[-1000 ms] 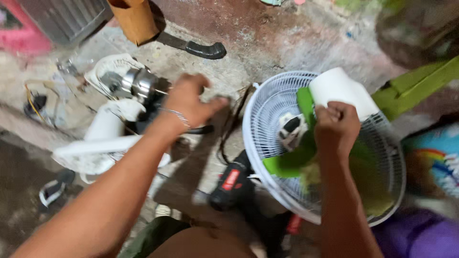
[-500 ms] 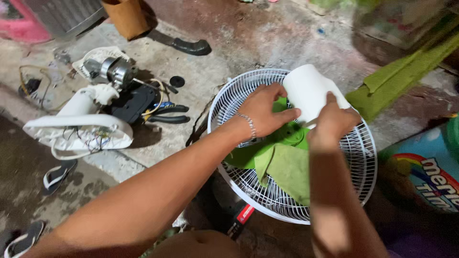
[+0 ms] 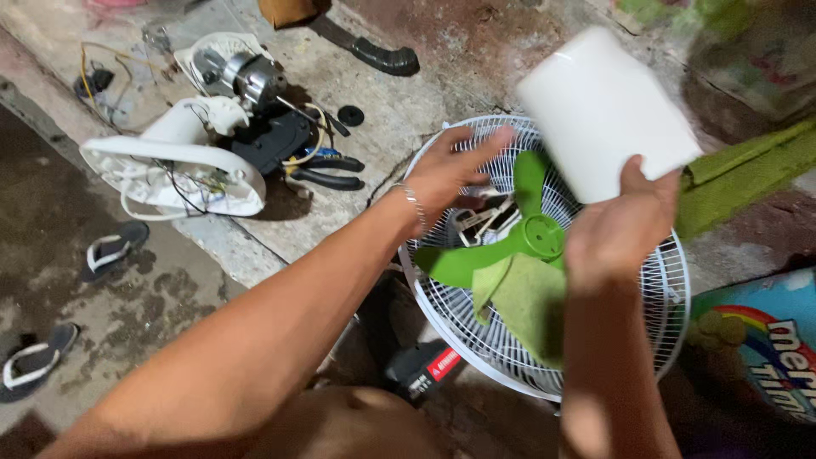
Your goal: The person repairs a fan by wiping the motor and plastic housing with a cloth and reassembling the various components of the fan base by hand.
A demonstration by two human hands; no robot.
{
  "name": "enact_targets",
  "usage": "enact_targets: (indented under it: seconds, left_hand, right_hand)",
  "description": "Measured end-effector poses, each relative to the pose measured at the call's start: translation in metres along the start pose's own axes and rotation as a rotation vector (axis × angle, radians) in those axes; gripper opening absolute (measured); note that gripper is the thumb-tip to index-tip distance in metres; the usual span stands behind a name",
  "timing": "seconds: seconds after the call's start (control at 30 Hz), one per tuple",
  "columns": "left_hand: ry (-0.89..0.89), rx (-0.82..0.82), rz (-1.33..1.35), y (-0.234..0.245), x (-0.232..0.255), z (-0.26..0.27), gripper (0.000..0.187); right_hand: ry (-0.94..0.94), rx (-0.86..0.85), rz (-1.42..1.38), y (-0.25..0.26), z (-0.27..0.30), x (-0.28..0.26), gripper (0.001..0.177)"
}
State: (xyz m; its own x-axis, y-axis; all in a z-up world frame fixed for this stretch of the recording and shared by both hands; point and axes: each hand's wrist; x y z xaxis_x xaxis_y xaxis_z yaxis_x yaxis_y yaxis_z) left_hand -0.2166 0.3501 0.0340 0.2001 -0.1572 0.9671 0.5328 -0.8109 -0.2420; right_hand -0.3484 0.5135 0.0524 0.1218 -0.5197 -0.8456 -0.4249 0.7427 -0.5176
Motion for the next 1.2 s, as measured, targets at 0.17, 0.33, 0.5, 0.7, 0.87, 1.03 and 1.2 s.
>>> enact_targets:
  seconds: [0.17, 0.33, 0.5, 0.7, 0.87, 1.03, 1.2]
  left_hand:
    - [0.018, 0.144, 0.259, 0.052, 0.018, 0.009, 0.121]
    - [-0.523, 0.139, 0.266, 0.095, 0.037, 0.02, 0.11]
    - [-0.743, 0.226, -0.159, 0.161, 0.07, 0.029, 0.11]
    - [-0.91, 0.209, -0.601, 0.239, 0.097, 0.045, 0.12]
    - [-0.98, 0.145, -0.785, 0.26, 0.09, 0.062, 0.111]
    - [-0.846, -0.086, -0.705, 0.295, 0.065, 0.054, 0.076]
    - [-0.192, 0.238, -1.104, 0.37, 0.045, 0.018, 0.06]
  right_hand:
    - [-0.193, -0.116, -0.252, -0.054, 0.036, 0.031, 0.045]
    - [-0.394, -0.179, -0.351, -0.1, 0.047, 0.076, 0.054]
    - [-0.713, -0.039, -0.126, -0.166, 0.046, 0.115, 0.054]
    - [-0.829, -0.304, -0.021, -0.252, 0.064, 0.141, 0.055]
    - [-0.793, -0.527, -0.375, -0.278, 0.077, 0.142, 0.06]
    - [-0.833, -0.44, -0.203, -0.28, 0.077, 0.141, 0.077]
    - [-0.723, -0.499, -0.051, -0.263, 0.055, 0.153, 0.065]
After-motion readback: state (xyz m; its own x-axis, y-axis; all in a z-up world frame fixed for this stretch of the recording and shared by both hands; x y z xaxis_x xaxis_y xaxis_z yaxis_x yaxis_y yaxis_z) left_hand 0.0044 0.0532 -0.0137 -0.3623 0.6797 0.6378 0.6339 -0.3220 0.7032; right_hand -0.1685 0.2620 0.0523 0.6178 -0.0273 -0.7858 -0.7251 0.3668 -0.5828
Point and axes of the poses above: each hand's wrist, its own z-axis away from the middle knuckle, its own y-axis out of the back of the hand, x = y × z, and after that the axes turned 14 degrees about -y, right-handed
